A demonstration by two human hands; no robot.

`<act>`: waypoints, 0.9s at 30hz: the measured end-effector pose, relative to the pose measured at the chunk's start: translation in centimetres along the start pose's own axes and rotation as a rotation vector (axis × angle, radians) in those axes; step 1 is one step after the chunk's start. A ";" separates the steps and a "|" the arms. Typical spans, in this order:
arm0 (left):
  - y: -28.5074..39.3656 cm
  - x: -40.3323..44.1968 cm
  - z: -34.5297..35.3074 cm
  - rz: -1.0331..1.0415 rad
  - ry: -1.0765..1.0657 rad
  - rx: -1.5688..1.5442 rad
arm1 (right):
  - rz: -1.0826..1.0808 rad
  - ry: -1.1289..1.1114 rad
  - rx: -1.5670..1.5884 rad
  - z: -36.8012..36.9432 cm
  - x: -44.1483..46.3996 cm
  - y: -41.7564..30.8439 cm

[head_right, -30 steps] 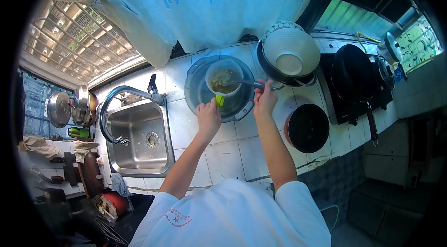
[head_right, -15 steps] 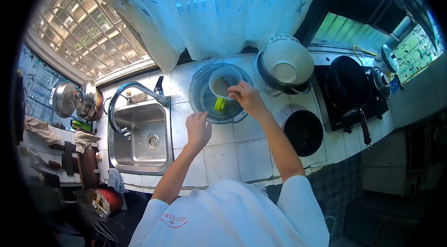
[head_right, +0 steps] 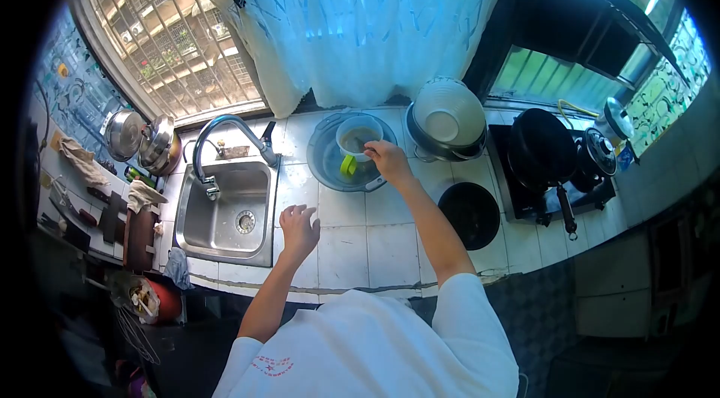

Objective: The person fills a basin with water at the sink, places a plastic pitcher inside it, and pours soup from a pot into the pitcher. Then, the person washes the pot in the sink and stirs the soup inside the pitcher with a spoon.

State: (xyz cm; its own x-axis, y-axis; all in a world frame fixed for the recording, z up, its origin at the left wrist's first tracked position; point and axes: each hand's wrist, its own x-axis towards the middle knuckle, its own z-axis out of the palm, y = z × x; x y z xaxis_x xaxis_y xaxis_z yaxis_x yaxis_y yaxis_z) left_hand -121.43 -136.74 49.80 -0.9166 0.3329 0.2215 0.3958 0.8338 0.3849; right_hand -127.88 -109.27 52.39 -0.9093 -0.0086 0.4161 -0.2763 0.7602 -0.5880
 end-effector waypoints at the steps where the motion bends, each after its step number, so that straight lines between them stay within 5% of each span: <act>1: 0.2 -0.5 0.0 -0.009 -0.001 -0.005 | -0.027 0.090 0.023 -0.4 -0.4 -0.5; 5: 1.2 -1.9 0.1 -0.045 -0.038 -0.008 | -0.073 0.390 0.161 -1.2 -2.2 -2.0; 11: 1.7 -3.3 0.3 -0.050 -0.031 0.002 | 0.191 0.426 0.583 1.4 -6.5 -0.7; 27: 0.0 -3.3 -0.3 -0.020 -0.032 -0.014 | 0.529 0.392 0.543 4.2 -8.8 0.1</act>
State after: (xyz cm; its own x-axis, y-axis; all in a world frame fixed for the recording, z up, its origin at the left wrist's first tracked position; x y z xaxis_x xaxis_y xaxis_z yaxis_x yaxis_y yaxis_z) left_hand -118.37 -137.95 49.32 -0.9254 0.3305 0.1855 0.3784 0.8341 0.4014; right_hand -121.19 -111.88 45.76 -0.8147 0.5616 0.1445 -0.0478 0.1834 -0.9819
